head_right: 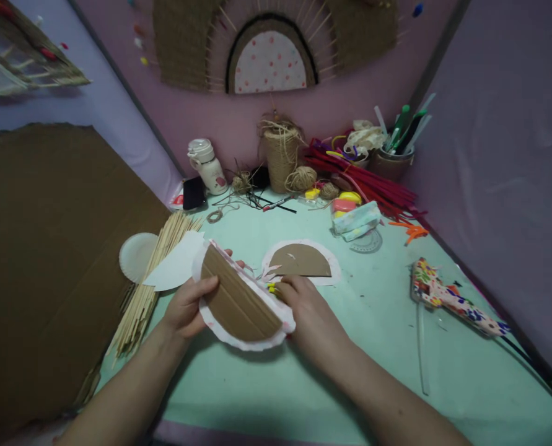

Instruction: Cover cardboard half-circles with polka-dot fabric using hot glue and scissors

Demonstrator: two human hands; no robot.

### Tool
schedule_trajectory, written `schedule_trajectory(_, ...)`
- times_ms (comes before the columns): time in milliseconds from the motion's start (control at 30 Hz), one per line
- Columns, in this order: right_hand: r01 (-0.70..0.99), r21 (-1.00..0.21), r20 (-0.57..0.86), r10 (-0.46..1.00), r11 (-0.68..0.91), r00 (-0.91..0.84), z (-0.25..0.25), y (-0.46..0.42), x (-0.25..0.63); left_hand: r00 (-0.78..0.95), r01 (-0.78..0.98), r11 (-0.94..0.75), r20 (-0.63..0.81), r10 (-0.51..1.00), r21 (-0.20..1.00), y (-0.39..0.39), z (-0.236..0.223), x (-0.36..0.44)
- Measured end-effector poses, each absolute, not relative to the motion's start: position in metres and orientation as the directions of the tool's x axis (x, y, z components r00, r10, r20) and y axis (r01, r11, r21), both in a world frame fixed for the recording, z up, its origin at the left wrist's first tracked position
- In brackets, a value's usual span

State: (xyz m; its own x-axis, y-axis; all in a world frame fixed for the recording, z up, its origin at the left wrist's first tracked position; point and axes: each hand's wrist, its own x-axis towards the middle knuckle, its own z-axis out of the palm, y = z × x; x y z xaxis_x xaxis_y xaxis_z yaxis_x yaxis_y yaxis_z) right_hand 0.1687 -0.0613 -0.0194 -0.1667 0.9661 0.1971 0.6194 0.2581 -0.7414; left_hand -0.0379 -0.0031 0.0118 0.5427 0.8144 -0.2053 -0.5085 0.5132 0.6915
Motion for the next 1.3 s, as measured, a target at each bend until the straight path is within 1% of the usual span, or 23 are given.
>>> schedule_trajectory(33, 0.546, -0.812, 0.166, 0.979, 0.204, -0.117, -0.017, -0.060, 0.170, 0.591, -0.479, 0.541, -0.202, 0.781, 0.692, -0.007, 0.010, -0.036)
schedule_trajectory(100, 0.340, -0.940, 0.022, 0.998, 0.038, -0.051, -0.012, -0.058, 0.172, 0.664, -0.408, 0.580, -0.207, 0.718, 0.705, -0.013, 0.007, -0.031)
schedule_trajectory(133, 0.233, -0.972, -0.056, 0.997, -0.043, -0.051, -0.010, -0.058, 0.172, 0.681, -0.375, 0.588, -0.217, 0.699, 0.717, -0.015, 0.005, -0.029)
schedule_trajectory(167, 0.134, -0.985, -0.115, 0.991, -0.105, -0.070, -0.009, -0.057, 0.172, 0.687, -0.347, 0.589, -0.230, 0.689, 0.729, -0.017, 0.003, -0.027)
schedule_trajectory(233, -0.015, -0.985, -0.167, 0.980, -0.169, -0.111, -0.008, -0.058, 0.170, 0.678, -0.314, 0.581, -0.251, 0.691, 0.751, -0.019, 0.000, -0.023)
schedule_trajectory(267, -0.060, -0.982, -0.169, 0.979, -0.177, -0.118, -0.009, -0.058, 0.169, 0.671, -0.306, 0.576, -0.258, 0.695, 0.758, -0.019, -0.001, -0.022)
schedule_trajectory(333, -0.100, -0.979, -0.168, 0.978, -0.180, -0.121, -0.009, -0.059, 0.167, 0.656, -0.297, 0.567, -0.267, 0.706, 0.768, -0.018, -0.002, -0.020)
schedule_trajectory(433, -0.086, -0.983, -0.149, 0.980, -0.161, -0.135, -0.009, -0.060, 0.166, 0.625, -0.290, 0.548, -0.278, 0.730, 0.785, -0.015, -0.001, -0.018)
schedule_trajectory(500, -0.048, -0.992, -0.110, 0.984, -0.117, -0.139, -0.008, -0.061, 0.166, 0.605, -0.280, 0.532, -0.284, 0.744, 0.799, -0.014, -0.001, -0.018)
schedule_trajectory(633, 0.101, -0.995, 0.016, 0.998, 0.022, -0.066, -0.009, -0.062, 0.169, 0.587, -0.239, 0.504, -0.290, 0.756, 0.830, -0.011, -0.001, -0.020)
schedule_trajectory(733, 0.222, -0.973, 0.051, 0.998, 0.060, -0.045, -0.011, -0.061, 0.173, 0.557, -0.229, 0.482, -0.292, 0.777, 0.846, -0.008, -0.002, -0.022)
schedule_trajectory(800, 0.301, -0.947, 0.106, 0.994, 0.113, -0.038, -0.012, -0.061, 0.176, 0.538, -0.244, 0.462, -0.277, 0.796, 0.853, -0.007, -0.001, -0.022)
schedule_trajectory(833, 0.341, -0.926, 0.161, 0.987, 0.160, -0.027, -0.012, -0.061, 0.176, 0.530, -0.255, 0.448, -0.264, 0.806, 0.857, -0.007, -0.001, -0.023)
schedule_trajectory(900, 0.424, -0.859, 0.313, 0.950, 0.287, -0.007, -0.013, -0.062, 0.176, 0.508, -0.276, 0.418, -0.238, 0.828, 0.865, -0.008, 0.000, -0.022)
schedule_trajectory(1000, 0.544, -0.683, 0.548, 0.834, 0.488, -0.060, -0.015, -0.063, 0.174, 0.473, -0.294, 0.402, -0.233, 0.850, 0.867, -0.010, 0.001, -0.020)
schedule_trajectory(1067, 0.598, -0.571, 0.632, 0.766, 0.562, -0.116, -0.016, -0.064, 0.174, 0.454, -0.301, 0.401, -0.240, 0.858, 0.865, -0.011, 0.001, -0.019)
schedule_trajectory(1100, 0.608, -0.543, 0.650, 0.748, 0.580, -0.133, -0.016, -0.064, 0.174, 0.445, -0.305, 0.399, -0.241, 0.863, 0.865, -0.011, 0.001, -0.019)
schedule_trajectory(1133, 0.602, -0.542, 0.652, 0.745, 0.587, -0.139, -0.015, -0.064, 0.175, 0.438, -0.308, 0.395, -0.240, 0.867, 0.865, -0.011, 0.001, -0.019)
schedule_trajectory(1167, 0.577, -0.571, 0.638, 0.758, 0.585, -0.137, -0.014, -0.063, 0.176, 0.434, -0.310, 0.394, -0.241, 0.868, 0.865, -0.010, 0.001, -0.019)
schedule_trajectory(1200, 0.531, -0.629, 0.603, 0.788, 0.567, -0.128, -0.013, -0.063, 0.177, 0.439, -0.309, 0.400, -0.244, 0.865, 0.863, -0.010, 0.001, -0.020)
schedule_trajectory(1233, 0.462, -0.718, 0.537, 0.837, 0.520, -0.106, -0.011, -0.062, 0.178, 0.455, -0.304, 0.413, -0.250, 0.855, 0.859, -0.010, 0.002, -0.021)
schedule_trajectory(1267, 0.363, -0.826, 0.436, 0.897, 0.431, -0.072, -0.010, -0.062, 0.179, 0.477, -0.300, 0.428, -0.255, 0.841, 0.852, -0.009, 0.002, -0.022)
schedule_trajectory(1300, 0.236, -0.924, 0.300, 0.953, 0.300, -0.035, -0.009, -0.061, 0.180, 0.507, -0.298, 0.447, -0.257, 0.823, 0.844, -0.009, 0.003, -0.023)
